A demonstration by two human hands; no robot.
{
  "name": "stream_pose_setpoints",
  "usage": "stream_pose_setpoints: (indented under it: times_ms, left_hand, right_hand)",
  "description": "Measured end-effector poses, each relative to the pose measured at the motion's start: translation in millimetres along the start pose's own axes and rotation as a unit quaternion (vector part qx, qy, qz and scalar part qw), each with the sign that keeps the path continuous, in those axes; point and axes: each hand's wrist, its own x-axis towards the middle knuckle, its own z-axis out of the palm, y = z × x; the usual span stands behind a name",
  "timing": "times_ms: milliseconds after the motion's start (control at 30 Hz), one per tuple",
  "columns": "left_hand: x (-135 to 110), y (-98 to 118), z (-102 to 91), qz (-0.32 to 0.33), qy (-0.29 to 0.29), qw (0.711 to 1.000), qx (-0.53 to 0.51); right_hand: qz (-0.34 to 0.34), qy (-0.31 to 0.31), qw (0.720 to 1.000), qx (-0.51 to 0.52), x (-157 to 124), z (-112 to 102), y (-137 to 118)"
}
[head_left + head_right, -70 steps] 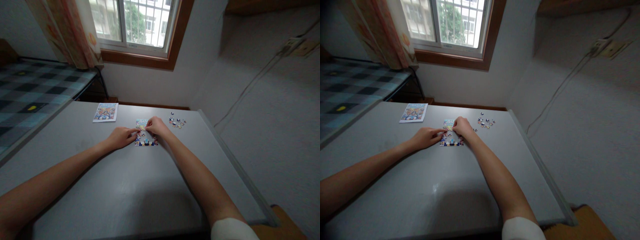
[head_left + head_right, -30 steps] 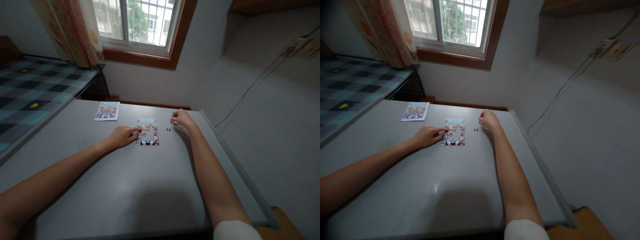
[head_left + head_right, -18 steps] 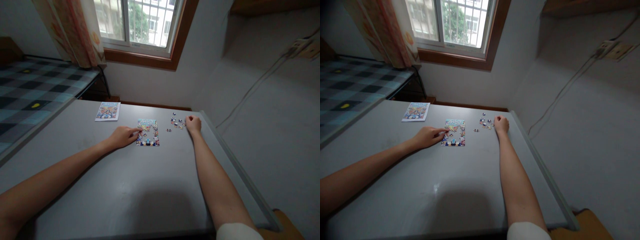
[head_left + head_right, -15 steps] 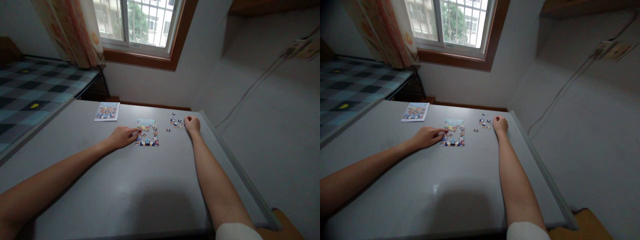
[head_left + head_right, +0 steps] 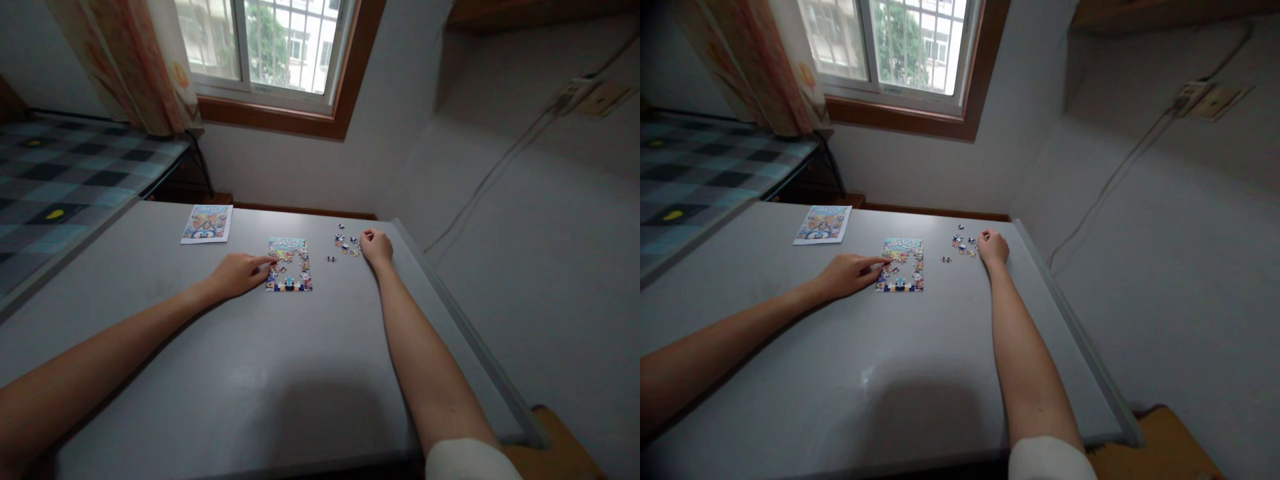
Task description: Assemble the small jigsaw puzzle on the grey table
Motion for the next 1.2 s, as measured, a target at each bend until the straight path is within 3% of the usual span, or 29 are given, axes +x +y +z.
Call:
stream_pose_setpoints:
  times_ms: [933,1200]
  left_hand:
    - [-1,1,-2.0,-0.002,-0.002,1.0,-0.01]
    - [-1,3,-3.1,0.001,0.003,1.0,-0.022]
  right_hand:
    - [0.006,-0.012,1.0,0.006,3,-2,0]
    - [0.01,-0.096,0.991,0.093,30,-8,14]
